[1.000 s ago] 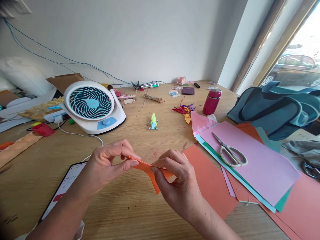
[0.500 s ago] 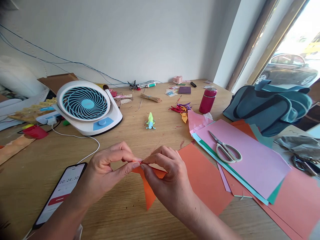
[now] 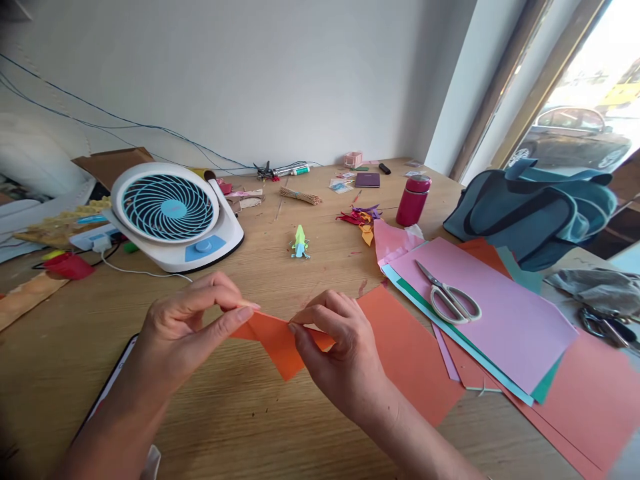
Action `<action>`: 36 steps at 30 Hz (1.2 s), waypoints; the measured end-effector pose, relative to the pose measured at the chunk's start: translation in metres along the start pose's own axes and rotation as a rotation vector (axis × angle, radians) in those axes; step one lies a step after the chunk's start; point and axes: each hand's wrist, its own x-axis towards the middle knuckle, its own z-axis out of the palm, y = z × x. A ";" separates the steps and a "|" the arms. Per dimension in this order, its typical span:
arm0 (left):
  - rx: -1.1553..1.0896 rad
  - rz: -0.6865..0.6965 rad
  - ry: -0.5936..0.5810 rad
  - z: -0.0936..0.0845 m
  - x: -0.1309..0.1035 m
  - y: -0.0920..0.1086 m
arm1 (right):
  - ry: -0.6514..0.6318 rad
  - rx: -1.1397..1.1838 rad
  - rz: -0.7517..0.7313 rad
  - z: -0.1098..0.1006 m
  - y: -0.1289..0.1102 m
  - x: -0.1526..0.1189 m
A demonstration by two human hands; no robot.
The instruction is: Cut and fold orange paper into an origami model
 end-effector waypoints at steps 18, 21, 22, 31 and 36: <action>-0.192 -0.159 0.196 -0.010 0.018 -0.034 | -0.096 0.051 0.154 -0.004 0.028 -0.002; -0.216 -0.185 0.241 -0.006 0.019 -0.036 | -0.126 0.087 0.204 -0.004 0.029 -0.002; -0.226 -0.193 0.261 -0.004 0.020 -0.038 | -0.138 0.100 0.224 -0.004 0.029 -0.002; -0.537 -0.495 0.235 0.003 0.022 -0.053 | -0.229 0.125 0.388 0.001 0.039 -0.004; -0.589 -0.536 0.046 0.008 0.024 -0.054 | -0.171 0.133 0.474 0.004 0.048 -0.006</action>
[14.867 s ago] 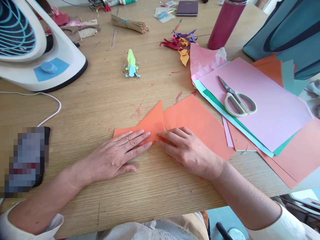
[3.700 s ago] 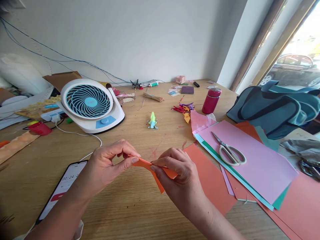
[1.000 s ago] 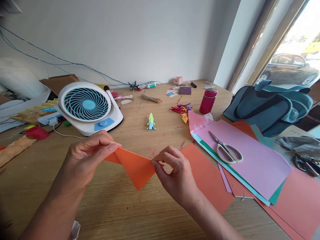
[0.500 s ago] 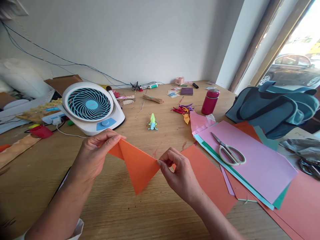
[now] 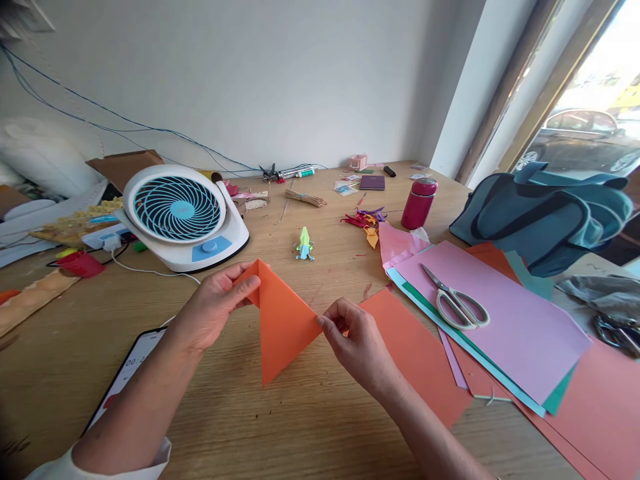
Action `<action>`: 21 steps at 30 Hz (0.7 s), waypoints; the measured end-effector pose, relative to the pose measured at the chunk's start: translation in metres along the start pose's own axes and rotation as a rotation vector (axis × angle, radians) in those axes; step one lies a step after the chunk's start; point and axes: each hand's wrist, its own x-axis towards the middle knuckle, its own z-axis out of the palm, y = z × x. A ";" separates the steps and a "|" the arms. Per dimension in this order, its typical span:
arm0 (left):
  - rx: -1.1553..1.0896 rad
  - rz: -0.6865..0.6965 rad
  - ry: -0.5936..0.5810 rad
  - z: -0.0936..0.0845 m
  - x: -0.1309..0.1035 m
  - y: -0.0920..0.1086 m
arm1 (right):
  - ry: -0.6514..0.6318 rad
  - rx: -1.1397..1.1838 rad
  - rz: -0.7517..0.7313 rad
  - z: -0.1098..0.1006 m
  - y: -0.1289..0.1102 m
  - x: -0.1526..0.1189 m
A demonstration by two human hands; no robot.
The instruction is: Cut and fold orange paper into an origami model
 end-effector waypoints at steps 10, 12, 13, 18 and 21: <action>-0.049 -0.050 0.033 0.003 0.009 -0.013 | 0.040 0.078 0.036 0.001 0.008 0.004; -0.053 -0.037 0.047 0.002 0.010 -0.013 | 0.073 0.100 0.034 -0.001 0.007 0.005; -0.049 -0.031 0.050 0.002 0.010 -0.014 | 0.091 0.115 0.031 -0.002 0.006 0.005; 0.009 -0.001 0.046 0.005 0.008 -0.019 | -0.031 0.187 0.020 -0.002 0.001 0.003; 0.057 0.019 0.039 0.009 0.009 -0.022 | -0.164 0.173 0.055 0.004 0.006 0.003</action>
